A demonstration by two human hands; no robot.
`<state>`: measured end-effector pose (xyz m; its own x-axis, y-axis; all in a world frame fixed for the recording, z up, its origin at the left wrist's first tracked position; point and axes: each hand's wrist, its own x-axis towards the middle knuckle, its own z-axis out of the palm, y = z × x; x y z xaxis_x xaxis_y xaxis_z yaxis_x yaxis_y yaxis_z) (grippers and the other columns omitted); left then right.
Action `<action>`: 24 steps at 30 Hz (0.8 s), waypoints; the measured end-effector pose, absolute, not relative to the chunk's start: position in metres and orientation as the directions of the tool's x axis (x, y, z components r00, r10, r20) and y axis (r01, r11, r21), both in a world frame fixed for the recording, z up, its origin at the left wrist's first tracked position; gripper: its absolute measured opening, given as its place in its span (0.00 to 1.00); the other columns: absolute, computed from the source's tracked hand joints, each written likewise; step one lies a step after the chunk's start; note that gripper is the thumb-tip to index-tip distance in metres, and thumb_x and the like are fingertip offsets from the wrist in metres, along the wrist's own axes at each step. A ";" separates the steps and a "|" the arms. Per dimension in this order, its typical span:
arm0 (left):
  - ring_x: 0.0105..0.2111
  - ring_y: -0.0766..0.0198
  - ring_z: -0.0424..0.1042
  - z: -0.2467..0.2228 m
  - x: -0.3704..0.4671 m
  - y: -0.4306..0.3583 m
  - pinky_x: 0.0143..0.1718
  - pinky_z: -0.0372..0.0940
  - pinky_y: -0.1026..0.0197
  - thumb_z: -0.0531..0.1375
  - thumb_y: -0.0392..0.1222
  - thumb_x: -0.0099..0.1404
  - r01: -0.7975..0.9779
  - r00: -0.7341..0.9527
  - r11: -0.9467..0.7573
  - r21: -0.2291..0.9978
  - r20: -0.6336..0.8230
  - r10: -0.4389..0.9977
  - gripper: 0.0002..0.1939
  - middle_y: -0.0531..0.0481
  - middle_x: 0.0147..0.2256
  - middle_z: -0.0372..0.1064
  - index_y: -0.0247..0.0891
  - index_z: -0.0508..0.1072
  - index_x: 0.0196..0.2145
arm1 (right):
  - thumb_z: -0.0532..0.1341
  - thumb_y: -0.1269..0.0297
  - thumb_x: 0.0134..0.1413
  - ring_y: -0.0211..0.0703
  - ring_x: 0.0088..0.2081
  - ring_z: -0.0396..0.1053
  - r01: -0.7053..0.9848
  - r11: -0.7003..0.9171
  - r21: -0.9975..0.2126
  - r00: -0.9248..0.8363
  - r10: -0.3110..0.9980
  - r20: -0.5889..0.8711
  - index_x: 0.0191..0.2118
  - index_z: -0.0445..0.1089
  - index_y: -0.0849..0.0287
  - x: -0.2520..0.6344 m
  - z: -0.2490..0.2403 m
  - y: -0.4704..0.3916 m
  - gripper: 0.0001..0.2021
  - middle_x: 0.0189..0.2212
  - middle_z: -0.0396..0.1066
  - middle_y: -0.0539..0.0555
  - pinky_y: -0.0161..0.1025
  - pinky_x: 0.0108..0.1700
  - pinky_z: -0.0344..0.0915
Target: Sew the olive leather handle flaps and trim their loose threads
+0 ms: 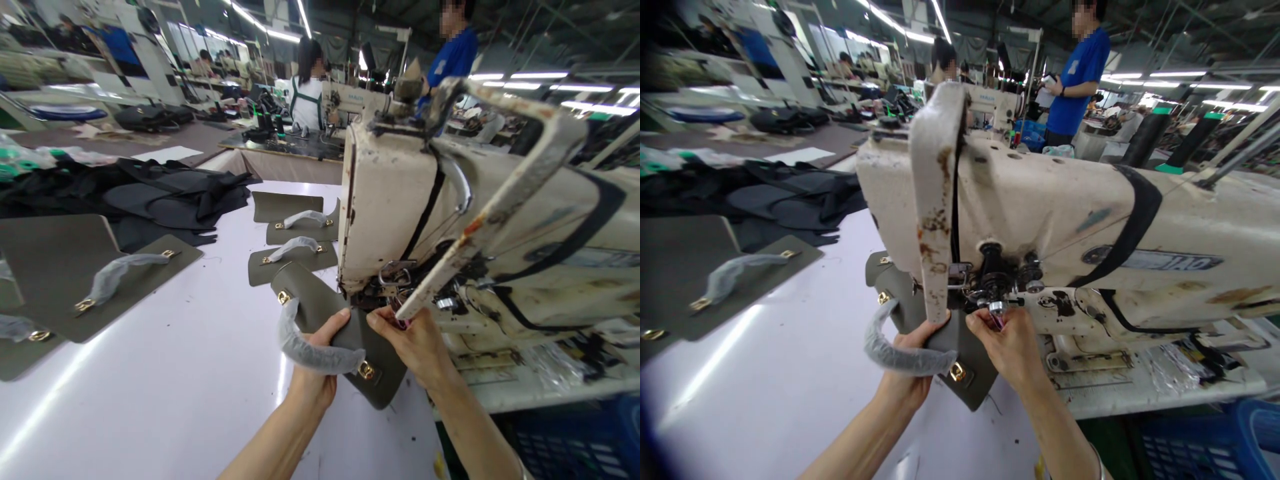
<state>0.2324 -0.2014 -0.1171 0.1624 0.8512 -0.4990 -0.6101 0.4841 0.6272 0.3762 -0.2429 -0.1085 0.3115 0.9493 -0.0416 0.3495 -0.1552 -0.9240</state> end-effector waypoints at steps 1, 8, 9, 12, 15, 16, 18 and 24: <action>0.27 0.56 0.78 -0.118 0.232 -0.201 0.30 0.75 0.57 0.74 0.35 0.44 -0.609 0.155 0.479 0.632 -0.497 0.854 0.21 0.38 0.36 0.79 0.27 0.78 0.38 | 0.65 0.57 0.56 0.45 0.31 0.74 0.351 -0.151 -0.924 0.314 0.949 -0.036 0.33 0.80 0.59 0.376 -0.108 -0.243 0.11 0.29 0.79 0.52 0.36 0.33 0.65; 0.26 0.56 0.77 -0.119 0.232 -0.196 0.30 0.75 0.58 0.74 0.34 0.43 -0.629 0.160 0.443 0.638 -0.452 0.878 0.19 0.40 0.33 0.78 0.28 0.78 0.35 | 0.64 0.56 0.56 0.43 0.29 0.72 0.360 -0.169 -0.918 0.358 0.933 -0.032 0.33 0.80 0.61 0.371 -0.107 -0.244 0.13 0.28 0.78 0.53 0.36 0.32 0.64; 0.26 0.56 0.78 -0.118 0.232 -0.196 0.29 0.75 0.58 0.74 0.34 0.43 -0.632 0.168 0.436 0.640 -0.437 0.884 0.19 0.39 0.33 0.78 0.28 0.78 0.35 | 0.64 0.55 0.57 0.43 0.30 0.72 0.366 -0.167 -0.915 0.361 0.932 -0.026 0.34 0.80 0.61 0.371 -0.109 -0.244 0.14 0.29 0.78 0.53 0.36 0.32 0.64; 0.26 0.56 0.77 -0.115 0.230 -0.192 0.29 0.75 0.58 0.74 0.32 0.42 -0.635 0.178 0.435 0.638 -0.428 0.886 0.21 0.40 0.34 0.78 0.29 0.77 0.36 | 0.63 0.53 0.57 0.42 0.30 0.71 0.378 -0.170 -0.910 0.376 0.927 -0.017 0.34 0.79 0.62 0.369 -0.113 -0.245 0.16 0.29 0.77 0.53 0.35 0.33 0.64; 0.26 0.56 0.77 -0.111 0.227 -0.187 0.30 0.75 0.57 0.74 0.32 0.39 -0.621 0.181 0.451 0.641 -0.443 0.878 0.21 0.40 0.34 0.78 0.28 0.77 0.33 | 0.63 0.52 0.58 0.41 0.28 0.70 0.368 -0.171 -0.914 0.390 0.921 -0.015 0.33 0.79 0.63 0.367 -0.116 -0.246 0.17 0.27 0.75 0.52 0.35 0.32 0.63; 0.25 0.56 0.77 -0.110 0.226 -0.185 0.30 0.75 0.57 0.74 0.32 0.38 -0.611 0.192 0.462 0.643 -0.446 0.874 0.20 0.40 0.33 0.78 0.27 0.77 0.32 | 0.63 0.52 0.58 0.41 0.28 0.69 0.364 -0.168 -0.916 0.394 0.919 -0.011 0.33 0.78 0.63 0.366 -0.116 -0.247 0.17 0.26 0.75 0.52 0.35 0.31 0.63; 0.24 0.56 0.76 -0.110 0.225 -0.181 0.28 0.75 0.57 0.74 0.32 0.38 -0.586 0.226 0.487 0.647 -0.447 0.865 0.19 0.39 0.32 0.78 0.27 0.77 0.31 | 0.63 0.53 0.57 0.40 0.27 0.68 0.356 -0.164 -0.920 0.398 0.917 -0.009 0.32 0.78 0.63 0.364 -0.115 -0.248 0.16 0.25 0.74 0.52 0.35 0.31 0.62; 0.27 0.51 0.78 -0.110 0.220 -0.167 0.31 0.76 0.54 0.74 0.34 0.41 -0.542 0.306 0.510 0.668 -0.409 0.860 0.19 0.36 0.35 0.79 0.28 0.80 0.34 | 0.64 0.55 0.55 0.41 0.25 0.67 0.308 -0.155 -0.939 0.415 0.910 -0.014 0.31 0.79 0.61 0.356 -0.105 -0.250 0.14 0.23 0.73 0.52 0.35 0.28 0.62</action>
